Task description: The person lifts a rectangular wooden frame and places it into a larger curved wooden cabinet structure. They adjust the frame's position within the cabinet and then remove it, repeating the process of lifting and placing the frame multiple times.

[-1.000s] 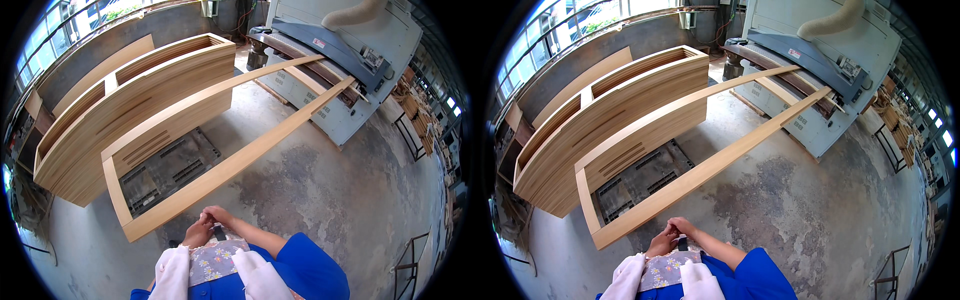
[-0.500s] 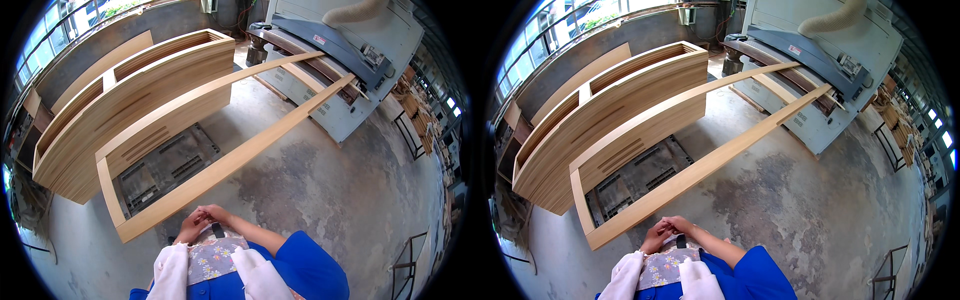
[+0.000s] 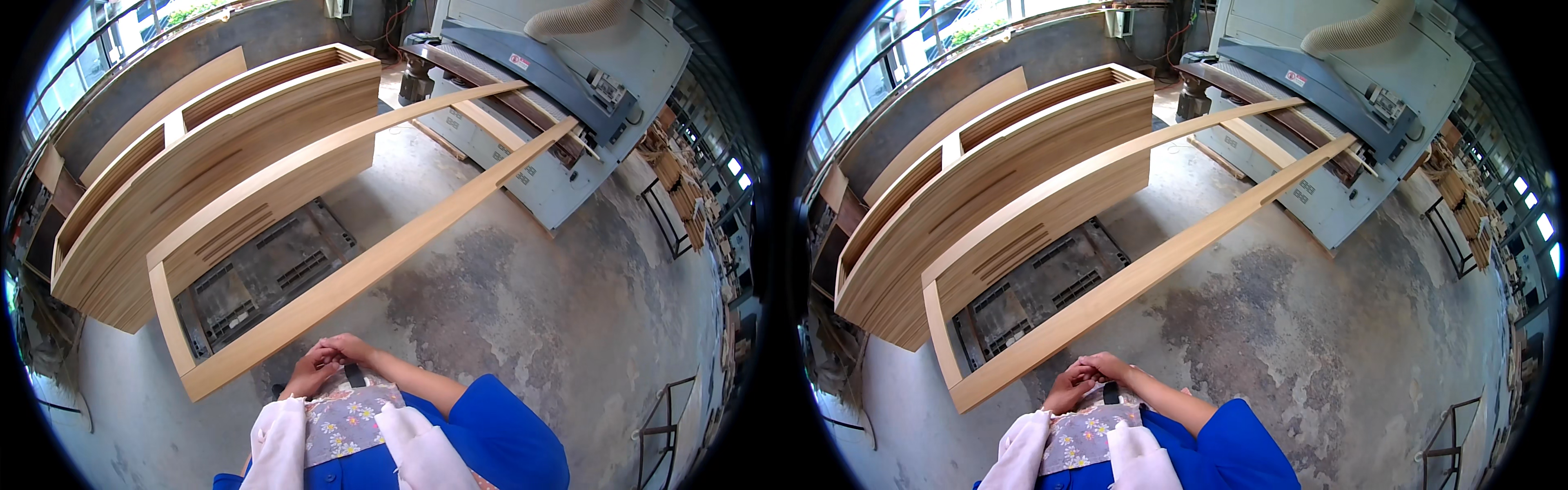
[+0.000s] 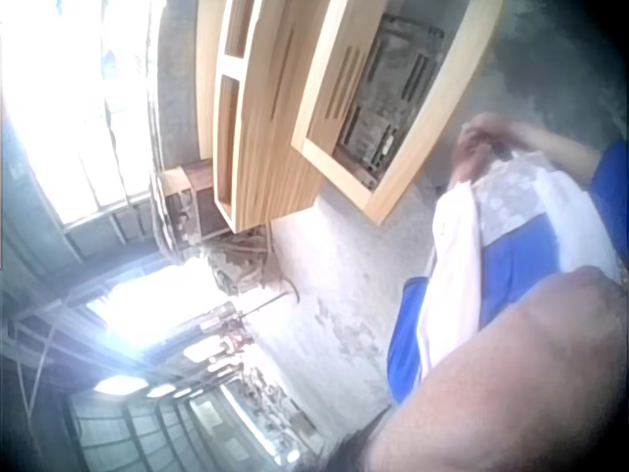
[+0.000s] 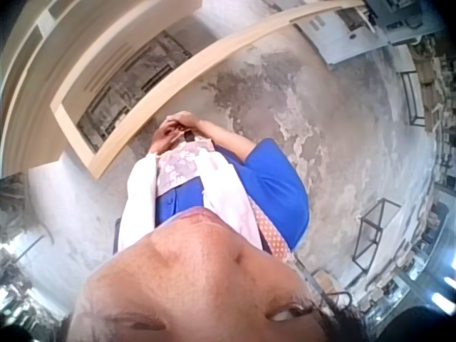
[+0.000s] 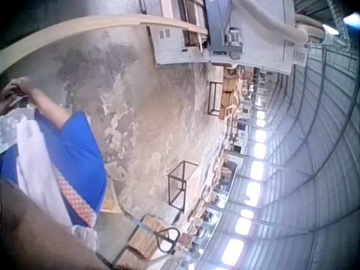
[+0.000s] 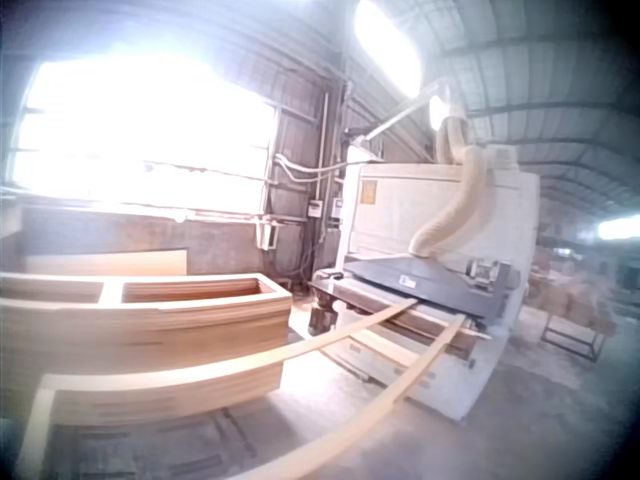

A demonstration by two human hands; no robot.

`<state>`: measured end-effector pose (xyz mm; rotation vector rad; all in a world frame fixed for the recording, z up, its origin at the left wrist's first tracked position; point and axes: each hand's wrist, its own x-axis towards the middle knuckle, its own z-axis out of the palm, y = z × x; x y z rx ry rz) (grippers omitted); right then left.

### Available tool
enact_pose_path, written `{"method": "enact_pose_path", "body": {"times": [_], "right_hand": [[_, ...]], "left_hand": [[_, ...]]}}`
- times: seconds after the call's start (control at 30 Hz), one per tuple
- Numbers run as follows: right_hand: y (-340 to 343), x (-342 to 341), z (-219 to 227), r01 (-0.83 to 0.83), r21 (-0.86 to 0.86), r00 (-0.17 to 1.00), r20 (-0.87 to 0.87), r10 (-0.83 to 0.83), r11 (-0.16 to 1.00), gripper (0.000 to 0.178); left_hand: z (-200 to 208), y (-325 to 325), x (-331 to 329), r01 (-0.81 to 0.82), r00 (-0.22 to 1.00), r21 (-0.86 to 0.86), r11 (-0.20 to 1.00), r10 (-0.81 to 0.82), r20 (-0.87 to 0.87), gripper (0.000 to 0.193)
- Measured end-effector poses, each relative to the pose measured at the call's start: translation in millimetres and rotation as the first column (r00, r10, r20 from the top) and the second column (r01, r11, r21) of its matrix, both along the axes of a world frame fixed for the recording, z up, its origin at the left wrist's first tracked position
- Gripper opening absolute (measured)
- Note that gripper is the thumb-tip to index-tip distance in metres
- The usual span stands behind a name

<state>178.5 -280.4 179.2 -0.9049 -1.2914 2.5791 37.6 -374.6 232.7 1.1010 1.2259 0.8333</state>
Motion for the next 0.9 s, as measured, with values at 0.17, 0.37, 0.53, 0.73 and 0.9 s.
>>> {"method": "enact_pose_path", "body": {"times": [0.17, 0.37, 0.53, 0.73, 0.9], "right_hand": [[0, -2, 4, 0.035, -0.063, 0.997, 0.075, -0.030, 0.997, 0.035], [5, -2, 1, 0.084, -0.096, 0.995, 0.068, -0.078, 0.992, 0.027], [10, 12, 7, 0.152, -0.071, 0.987, 0.068, -0.147, 0.986, 0.027], [24, 73, 58, -0.338, 0.296, 0.936, 0.199, 0.289, 0.893, 0.033], [76, 152, 210, 0.029, 0.408, 0.981, -0.186, 0.052, 0.913, 0.031]], "left_hand": [[3, 0, -2, -0.124, 0.975, -0.141, 0.982, 0.147, 0.167, 0.038], [-25, -9, -32, -0.421, 0.292, -0.201, 0.884, 0.342, 0.893, 0.067], [25, -5, -26, -0.553, 0.303, -0.120, 0.825, 0.333, 0.893, 0.060], [4, -47, -86, -0.629, 0.355, -0.071, 0.774, 0.367, 0.859, 0.041], [9, -119, -155, -0.786, 0.295, -0.010, 0.619, 0.389, 0.873, 0.054]]}}
